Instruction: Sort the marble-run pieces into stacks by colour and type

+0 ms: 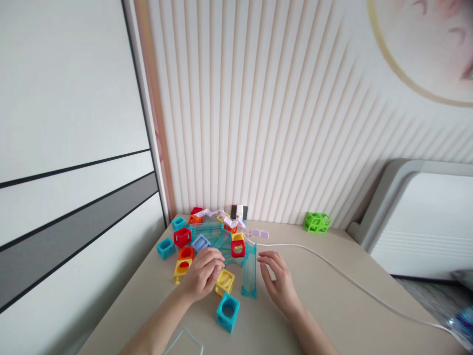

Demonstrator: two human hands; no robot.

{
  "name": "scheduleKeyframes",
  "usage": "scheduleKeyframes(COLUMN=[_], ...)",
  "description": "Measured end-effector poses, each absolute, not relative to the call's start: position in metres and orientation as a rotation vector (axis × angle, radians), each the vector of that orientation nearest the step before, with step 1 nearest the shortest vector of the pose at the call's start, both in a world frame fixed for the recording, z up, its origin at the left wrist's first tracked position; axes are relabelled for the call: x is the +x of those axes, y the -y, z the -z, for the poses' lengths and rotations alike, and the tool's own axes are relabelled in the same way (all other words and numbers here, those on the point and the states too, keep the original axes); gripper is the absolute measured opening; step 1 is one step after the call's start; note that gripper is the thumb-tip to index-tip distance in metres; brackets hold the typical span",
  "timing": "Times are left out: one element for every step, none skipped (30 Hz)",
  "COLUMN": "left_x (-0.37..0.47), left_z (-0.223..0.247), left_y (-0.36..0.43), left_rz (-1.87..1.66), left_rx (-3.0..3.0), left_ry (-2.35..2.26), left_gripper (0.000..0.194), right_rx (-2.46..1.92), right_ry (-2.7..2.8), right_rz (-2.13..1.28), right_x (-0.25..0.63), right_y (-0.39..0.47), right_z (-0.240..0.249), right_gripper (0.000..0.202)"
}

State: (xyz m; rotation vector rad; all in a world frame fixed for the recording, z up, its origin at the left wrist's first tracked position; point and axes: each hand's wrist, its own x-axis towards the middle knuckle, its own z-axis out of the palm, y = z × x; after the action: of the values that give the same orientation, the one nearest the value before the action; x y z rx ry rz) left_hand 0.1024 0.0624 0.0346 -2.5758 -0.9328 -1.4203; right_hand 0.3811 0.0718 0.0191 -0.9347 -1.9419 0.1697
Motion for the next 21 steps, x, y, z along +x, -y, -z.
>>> scheduleKeyframes(left_x=[0.105, 0.107, 0.11, 0.112, 0.114, 0.116, 0.118, 0.119, 0.12, 0.12, 0.12, 0.12, 0.119, 0.117, 0.116, 0.114, 0.113, 0.112, 0.111, 0.112, 0.112], left_z=[-0.034, -0.033, -0.033, -0.032, -0.032, -0.032, -0.032, -0.033, -0.033, -0.034, -0.035, -0.036, -0.037, -0.038, -0.039, -0.04, -0.041, -0.042, -0.042, -0.042, -0.041], left_y=[-0.061, -0.06, -0.059, -0.058, -0.057, -0.056, -0.055, -0.054, -0.053, -0.053, -0.053, -0.052, -0.052, -0.052, -0.052, -0.051, -0.05, -0.048, -0.047, -0.045, -0.043], left_rz=[1.403, 1.383, 1.36, 1.335, 1.309, 1.286, 1.268, 1.259, 1.259, 1.267, 1.279, 1.3, 1.324, 1.35, 1.375, 1.387, 1.38, 1.354, 1.305, 1.246, 1.174], left_rx=[-2.611, -2.648, -2.683, -2.715, -2.743, -2.765, -2.78, -2.79, -2.795, -2.794, -2.793, -2.785, -2.773, -2.755, -2.734, -2.72, -2.717, -2.722, -2.736, -2.751, -2.767], left_ry=[0.925, 0.915, 0.909, 0.908, 0.913, 0.924, 0.934, 0.942, 0.944, 0.938, 0.932, 0.924, 0.916, 0.908, 0.892, 0.863, 0.819, 0.762, 0.701, 0.638, 0.586], left_gripper=[0.019, 0.019, 0.019, 0.02, 0.02, 0.021, 0.022, 0.023, 0.024, 0.025, 0.025, 0.026, 0.026, 0.026, 0.026, 0.027, 0.028, 0.028, 0.03, 0.031, 0.032], right_rx=[-0.88, -0.827, -0.77, -0.715, -0.662, -0.615, -0.579, -0.555, -0.547, -0.552, -0.568, -0.589, -0.608, -0.621, -0.627, -0.624, -0.618, -0.613, -0.613, -0.615, -0.616], right_ry=[2.001, 2.068, 2.135, 2.201, 2.262, 2.315, 2.36, 2.399, 2.432, 2.462, 2.488, 2.506, 2.518, 2.527, 2.534, 2.541, 2.549, 2.556, 2.561, 2.558, 2.553], right_rz=[-0.191, -0.217, -0.242, -0.271, -0.3, -0.326, -0.35, -0.365, -0.371, -0.369, -0.358, -0.342, -0.327, -0.316, -0.31, -0.306, -0.303, -0.297, -0.291, -0.282, -0.275], right_x=[0.379, 0.377, 0.374, 0.371, 0.368, 0.365, 0.362, 0.359, 0.357, 0.354, 0.352, 0.35, 0.348, 0.347, 0.345, 0.344, 0.343, 0.343, 0.342, 0.341, 0.34], right_y=[-0.068, -0.064, -0.059, -0.055, -0.051, -0.048, -0.044, -0.042, -0.04, -0.038, -0.037, -0.037, -0.038, -0.039, -0.04, -0.041, -0.042, -0.043, -0.044, -0.045, -0.045], right_z=[-0.023, -0.028, -0.032, -0.035, -0.038, -0.041, -0.043, -0.044, -0.045, -0.045, -0.045, -0.044, -0.043, -0.042, -0.04, -0.039, -0.037, -0.035, -0.034, -0.033, -0.032], right_gripper=[0.019, 0.019, 0.019, 0.018, 0.02, 0.024, 0.029, 0.034, 0.037, 0.037, 0.034, 0.032, 0.032, 0.036, 0.04, 0.044, 0.047, 0.048, 0.048, 0.047, 0.046])
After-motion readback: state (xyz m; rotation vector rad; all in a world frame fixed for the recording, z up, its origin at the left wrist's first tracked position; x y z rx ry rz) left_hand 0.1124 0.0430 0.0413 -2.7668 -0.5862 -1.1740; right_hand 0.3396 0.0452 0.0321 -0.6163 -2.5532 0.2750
